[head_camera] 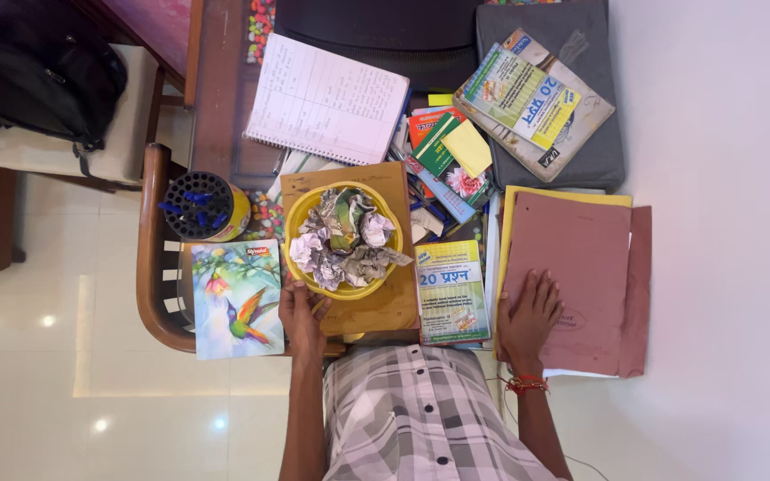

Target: The person organizes a cluttered desk by stacking books and notebooks, arranging pens in a holder, and repositioning a monitor. The person handles books, notebooks, pens, and a monitor, placing items into neat piles and containers.

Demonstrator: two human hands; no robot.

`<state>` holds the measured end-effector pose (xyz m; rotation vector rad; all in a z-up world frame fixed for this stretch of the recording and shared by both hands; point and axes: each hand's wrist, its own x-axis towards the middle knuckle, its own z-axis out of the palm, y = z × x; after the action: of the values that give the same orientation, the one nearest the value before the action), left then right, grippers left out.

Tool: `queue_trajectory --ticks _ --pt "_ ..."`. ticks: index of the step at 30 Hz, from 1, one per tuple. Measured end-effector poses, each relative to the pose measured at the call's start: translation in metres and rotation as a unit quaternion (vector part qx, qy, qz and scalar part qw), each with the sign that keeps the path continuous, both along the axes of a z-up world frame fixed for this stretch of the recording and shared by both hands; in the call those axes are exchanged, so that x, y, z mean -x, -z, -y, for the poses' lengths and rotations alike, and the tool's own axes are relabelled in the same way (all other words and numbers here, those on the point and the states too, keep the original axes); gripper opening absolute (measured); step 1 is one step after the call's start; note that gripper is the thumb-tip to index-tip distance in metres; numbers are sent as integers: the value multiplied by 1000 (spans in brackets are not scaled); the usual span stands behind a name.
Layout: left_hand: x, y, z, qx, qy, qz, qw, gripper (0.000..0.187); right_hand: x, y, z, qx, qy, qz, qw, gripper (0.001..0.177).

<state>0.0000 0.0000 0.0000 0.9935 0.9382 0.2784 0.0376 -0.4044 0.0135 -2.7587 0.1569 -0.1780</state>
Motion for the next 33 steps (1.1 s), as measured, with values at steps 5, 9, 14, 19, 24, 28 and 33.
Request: queue_trajectory --ticks 5,9,14,19,24,28,33 --pt "-1 -26 10 45 11 -11 999 22 -6 -16 -11 -34 11 3 999 69" --pt "8 -31 18 47 62 1 997 24 -20 -43 -43 -132 -74 67 986 61" --pt "13 -36 28 48 173 -12 984 23 -34 -78 -107 -241 -201 -51 948 62" --pt "9 -41 50 52 242 -24 969 25 -42 -83 -141 -291 -304 -155 894 76" --pt "12 -46 48 57 316 -41 946 28 -49 -96 -144 -256 -254 -214 908 82" --pt "14 -43 27 7 254 -58 965 26 -41 -103 -144 -227 -256 5 940 63" --pt "5 -53 11 -43 179 -67 981 31 -46 -118 -150 -146 -372 113 910 51"
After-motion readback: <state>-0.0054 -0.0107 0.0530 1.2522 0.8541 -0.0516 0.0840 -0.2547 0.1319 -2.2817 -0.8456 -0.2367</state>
